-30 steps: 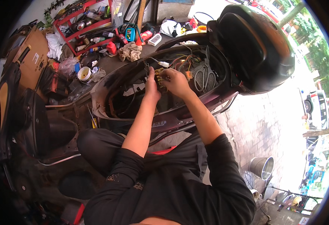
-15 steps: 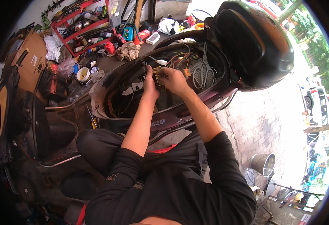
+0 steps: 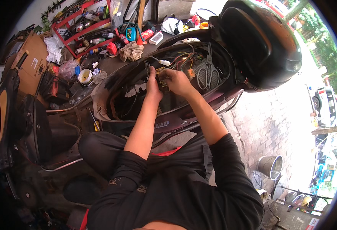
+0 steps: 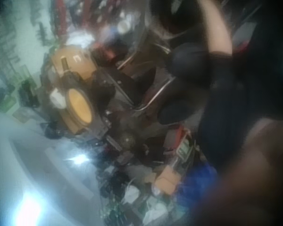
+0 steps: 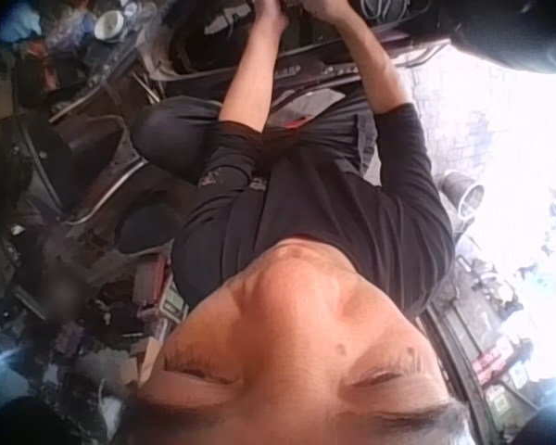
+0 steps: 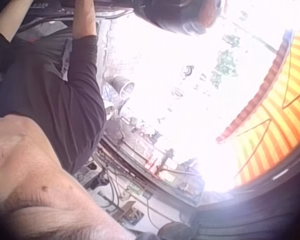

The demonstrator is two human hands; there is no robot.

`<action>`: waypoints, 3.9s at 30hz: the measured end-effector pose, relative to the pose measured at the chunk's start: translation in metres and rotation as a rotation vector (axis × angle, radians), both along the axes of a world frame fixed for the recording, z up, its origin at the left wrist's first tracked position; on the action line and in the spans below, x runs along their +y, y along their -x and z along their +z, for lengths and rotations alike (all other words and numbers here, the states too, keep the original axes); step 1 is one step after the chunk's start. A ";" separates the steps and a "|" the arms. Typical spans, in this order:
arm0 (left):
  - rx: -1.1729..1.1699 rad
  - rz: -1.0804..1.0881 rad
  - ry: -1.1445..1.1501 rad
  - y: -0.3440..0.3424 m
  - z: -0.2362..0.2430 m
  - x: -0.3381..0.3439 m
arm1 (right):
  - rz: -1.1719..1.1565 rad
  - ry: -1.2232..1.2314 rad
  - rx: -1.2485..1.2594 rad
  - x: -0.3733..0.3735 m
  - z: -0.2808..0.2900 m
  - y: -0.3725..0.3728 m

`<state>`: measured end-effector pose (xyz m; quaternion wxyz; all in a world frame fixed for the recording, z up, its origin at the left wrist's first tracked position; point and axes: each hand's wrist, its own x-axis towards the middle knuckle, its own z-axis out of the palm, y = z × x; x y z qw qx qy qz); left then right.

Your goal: The person works on the wiring under the seat of a scooter. They use shears to cut a wire and then use a screwdriver to adjust connections on a small yellow component. The person continues to manipulate the wires and component throughout the clip.

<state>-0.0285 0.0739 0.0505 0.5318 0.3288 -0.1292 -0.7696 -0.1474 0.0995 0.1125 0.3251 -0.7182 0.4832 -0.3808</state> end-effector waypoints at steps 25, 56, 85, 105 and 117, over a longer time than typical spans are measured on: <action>0.070 -0.026 0.024 0.000 0.002 -0.001 | -0.083 -0.657 -1.040 -0.005 0.018 0.012; 0.019 0.013 0.015 0.000 -0.008 -0.006 | -0.102 0.102 0.208 0.018 0.001 -0.002; -0.004 0.040 0.020 0.004 0.001 -0.002 | -0.099 0.225 0.199 0.023 0.004 -0.004; 0.000 -0.017 -0.002 -0.002 -0.006 -0.004 | -0.057 0.081 0.095 0.023 0.005 -0.004; 0.000 0.038 0.029 0.002 -0.002 -0.003 | -0.063 0.099 0.119 0.022 0.003 -0.003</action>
